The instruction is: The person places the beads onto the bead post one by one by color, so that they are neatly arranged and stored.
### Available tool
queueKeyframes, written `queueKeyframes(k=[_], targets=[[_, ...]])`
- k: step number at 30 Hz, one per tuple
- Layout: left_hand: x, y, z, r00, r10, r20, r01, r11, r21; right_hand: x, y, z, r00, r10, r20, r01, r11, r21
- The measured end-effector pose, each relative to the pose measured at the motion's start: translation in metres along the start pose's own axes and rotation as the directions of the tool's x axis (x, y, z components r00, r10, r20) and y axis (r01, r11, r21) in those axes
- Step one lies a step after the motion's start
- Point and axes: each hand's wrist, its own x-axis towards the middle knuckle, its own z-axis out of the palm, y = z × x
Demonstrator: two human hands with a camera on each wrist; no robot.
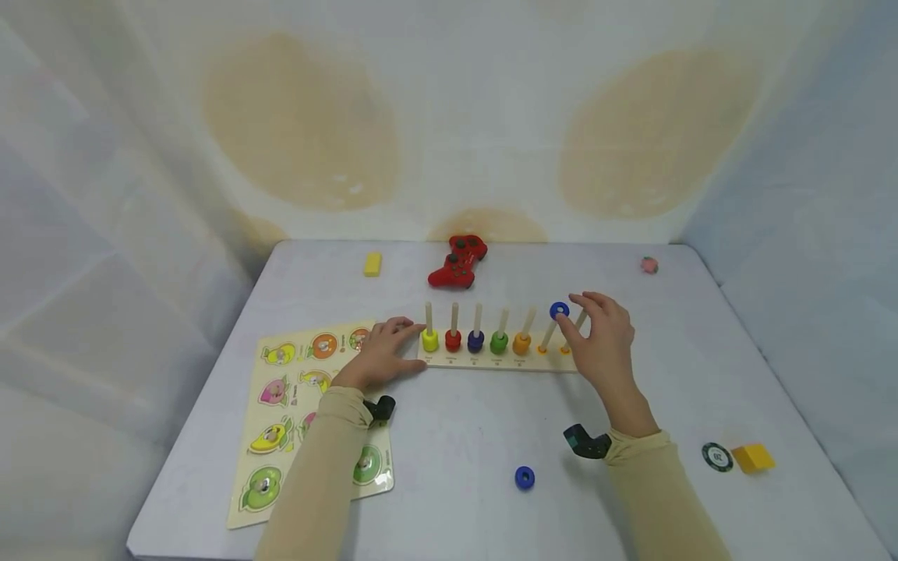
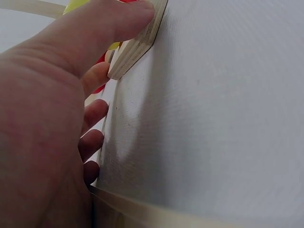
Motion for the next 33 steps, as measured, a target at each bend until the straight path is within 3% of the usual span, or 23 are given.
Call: queueKeyframes(k=[6,14,18,22,25,28,30,33], targets=[[0.001,-0.001,0.000,1.000,-0.001,-0.003,0.001,1.000,-0.003,-0.003,0.004,-0.003,1.000,-0.012,-0.015,0.012,1.000,0.019],[0.000,0.000,-0.001,1.000,0.005,-0.001,-0.005,1.000,-0.010,0.004,0.010,0.001,0.998,-0.055,0.020,0.056,0.996,-0.064],[0.001,0.001,-0.001,1.000,0.004,-0.001,-0.004,1.000,-0.008,0.001,0.014,0.000,0.998,-0.067,-0.012,0.067,0.998,-0.021],[0.002,-0.001,0.001,1.000,0.003,-0.008,-0.003,1.000,-0.001,-0.016,0.023,0.001,0.993,-0.110,-0.049,0.111,0.994,0.019],[0.002,0.001,0.002,1.000,0.002,-0.007,-0.002,1.000,0.002,-0.043,0.035,0.004,0.988,-0.144,-0.049,0.145,0.989,0.014],[0.001,0.002,0.002,1.000,0.002,-0.005,-0.002,1.000,0.005,-0.079,0.048,0.012,0.987,-0.160,0.025,0.160,0.987,0.010],[0.001,0.002,0.002,1.000,0.005,-0.006,-0.005,1.000,0.011,-0.102,0.056,0.017,0.977,-0.160,0.142,0.157,0.987,0.029],[0.003,-0.001,0.001,1.000,0.004,-0.009,-0.004,1.000,0.020,-0.129,0.065,0.022,0.920,-0.211,0.331,0.195,0.978,0.080]])
